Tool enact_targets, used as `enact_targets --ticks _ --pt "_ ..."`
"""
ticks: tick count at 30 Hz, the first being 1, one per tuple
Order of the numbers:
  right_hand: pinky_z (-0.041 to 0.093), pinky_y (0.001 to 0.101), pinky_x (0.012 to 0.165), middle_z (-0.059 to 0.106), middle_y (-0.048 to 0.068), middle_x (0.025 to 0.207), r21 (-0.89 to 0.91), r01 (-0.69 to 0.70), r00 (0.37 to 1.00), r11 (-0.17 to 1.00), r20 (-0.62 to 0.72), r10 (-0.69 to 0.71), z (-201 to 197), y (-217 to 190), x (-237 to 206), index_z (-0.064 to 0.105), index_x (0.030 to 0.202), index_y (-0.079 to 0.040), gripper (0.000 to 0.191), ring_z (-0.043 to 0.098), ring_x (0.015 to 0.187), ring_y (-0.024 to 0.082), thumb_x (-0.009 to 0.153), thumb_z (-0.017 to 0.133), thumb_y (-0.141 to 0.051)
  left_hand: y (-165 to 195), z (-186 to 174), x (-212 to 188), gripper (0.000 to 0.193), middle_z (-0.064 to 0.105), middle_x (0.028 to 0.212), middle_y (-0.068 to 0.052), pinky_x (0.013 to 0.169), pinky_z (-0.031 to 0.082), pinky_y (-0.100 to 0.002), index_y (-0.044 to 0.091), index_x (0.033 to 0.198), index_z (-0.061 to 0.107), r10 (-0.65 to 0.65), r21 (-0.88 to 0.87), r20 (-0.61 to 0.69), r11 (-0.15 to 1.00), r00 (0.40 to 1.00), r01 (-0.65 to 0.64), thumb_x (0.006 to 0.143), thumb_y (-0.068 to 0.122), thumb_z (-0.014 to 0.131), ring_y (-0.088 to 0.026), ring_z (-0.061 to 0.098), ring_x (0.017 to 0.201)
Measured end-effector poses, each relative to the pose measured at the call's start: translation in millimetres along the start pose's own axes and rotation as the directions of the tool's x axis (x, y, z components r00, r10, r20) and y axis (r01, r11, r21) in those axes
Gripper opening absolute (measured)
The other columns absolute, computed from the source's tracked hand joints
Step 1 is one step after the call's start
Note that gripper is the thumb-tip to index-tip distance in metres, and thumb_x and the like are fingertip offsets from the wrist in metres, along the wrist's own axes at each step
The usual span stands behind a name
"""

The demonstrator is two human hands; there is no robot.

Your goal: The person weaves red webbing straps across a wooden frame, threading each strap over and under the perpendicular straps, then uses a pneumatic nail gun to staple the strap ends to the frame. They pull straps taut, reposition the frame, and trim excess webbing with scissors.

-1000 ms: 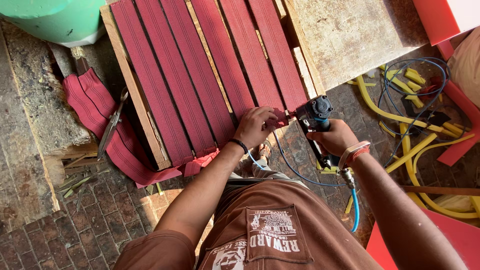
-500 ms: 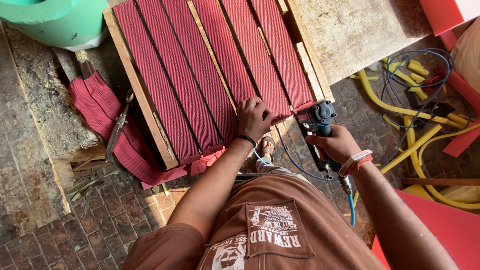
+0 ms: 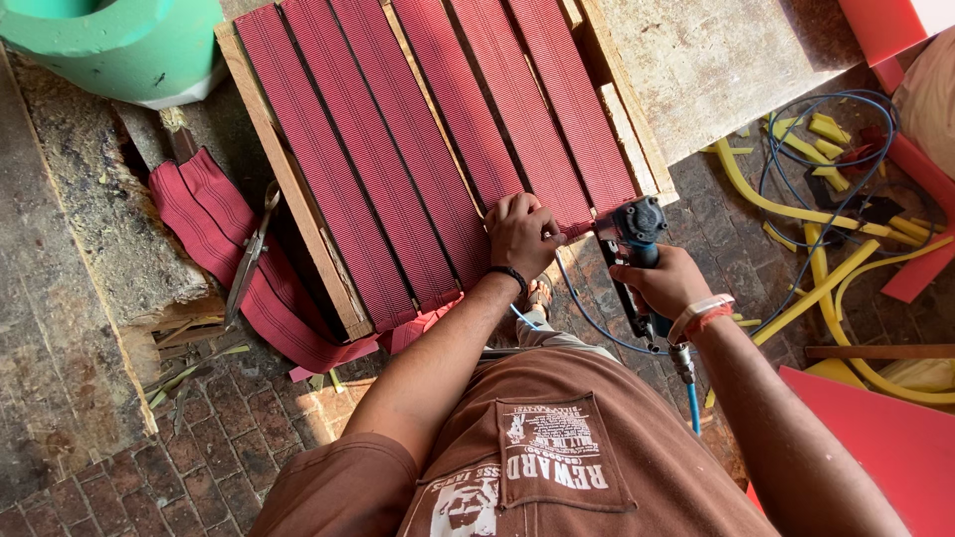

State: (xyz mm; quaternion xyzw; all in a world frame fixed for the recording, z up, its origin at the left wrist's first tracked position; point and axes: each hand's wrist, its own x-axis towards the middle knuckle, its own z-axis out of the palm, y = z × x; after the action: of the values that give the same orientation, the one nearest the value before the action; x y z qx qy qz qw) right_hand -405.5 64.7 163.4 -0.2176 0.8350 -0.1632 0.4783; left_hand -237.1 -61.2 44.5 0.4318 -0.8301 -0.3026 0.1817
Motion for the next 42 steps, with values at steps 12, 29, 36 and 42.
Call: enact_targets --ticks 12,29,36,42 --pt "0.050 0.0344 0.051 0.065 0.008 0.064 -0.010 0.027 0.999 1.000 0.023 -0.027 9 -9 2 0.069 0.082 -0.002 0.020 0.060 0.052 0.017 0.088 0.077 -0.020 -8 2 0 0.025 0.056 0.102 0.003 0.107 0.033 -0.049 0.021 0.069 0.063 0.071 -0.017 0.001 0.997 0.997 -0.071 0.075 0.026 0.087 -0.025 0.048 0.117" --pt "0.053 0.0337 0.057 0.070 0.008 0.069 -0.271 0.023 1.000 0.962 0.021 -0.018 35 -25 -14 0.072 0.086 -0.006 0.023 0.065 0.056 0.016 0.088 0.079 -0.029 -48 -27 -33 0.055 0.065 0.101 -0.012 0.103 0.042 -0.054 0.014 0.090 0.071 0.414 0.108 0.040 0.903 0.909 -0.416 0.055 0.054 0.086 -0.034 0.057 0.113" --pt "0.047 0.0338 0.049 0.065 0.008 0.059 0.041 0.024 0.999 0.999 0.043 -0.026 39 -1 -31 0.067 0.075 -0.002 0.028 0.060 0.049 0.018 0.086 0.080 -0.025 -50 -25 -35 0.034 0.059 0.100 -0.003 0.110 0.036 -0.050 0.018 0.070 0.065 0.206 0.015 -0.090 0.979 0.974 -0.206 0.074 0.043 0.088 -0.028 0.053 0.119" --pt "0.046 0.0333 0.049 0.064 0.008 0.057 0.022 0.083 0.996 0.996 0.031 -0.083 56 -11 -38 0.066 0.075 -0.002 0.030 0.060 0.047 0.018 0.086 0.080 -0.026 -50 -32 -34 0.017 0.058 0.104 -0.002 0.106 0.038 -0.047 0.019 0.079 0.069 0.157 -0.036 -0.044 0.987 0.987 -0.159 0.079 0.025 0.085 -0.026 0.053 0.117"
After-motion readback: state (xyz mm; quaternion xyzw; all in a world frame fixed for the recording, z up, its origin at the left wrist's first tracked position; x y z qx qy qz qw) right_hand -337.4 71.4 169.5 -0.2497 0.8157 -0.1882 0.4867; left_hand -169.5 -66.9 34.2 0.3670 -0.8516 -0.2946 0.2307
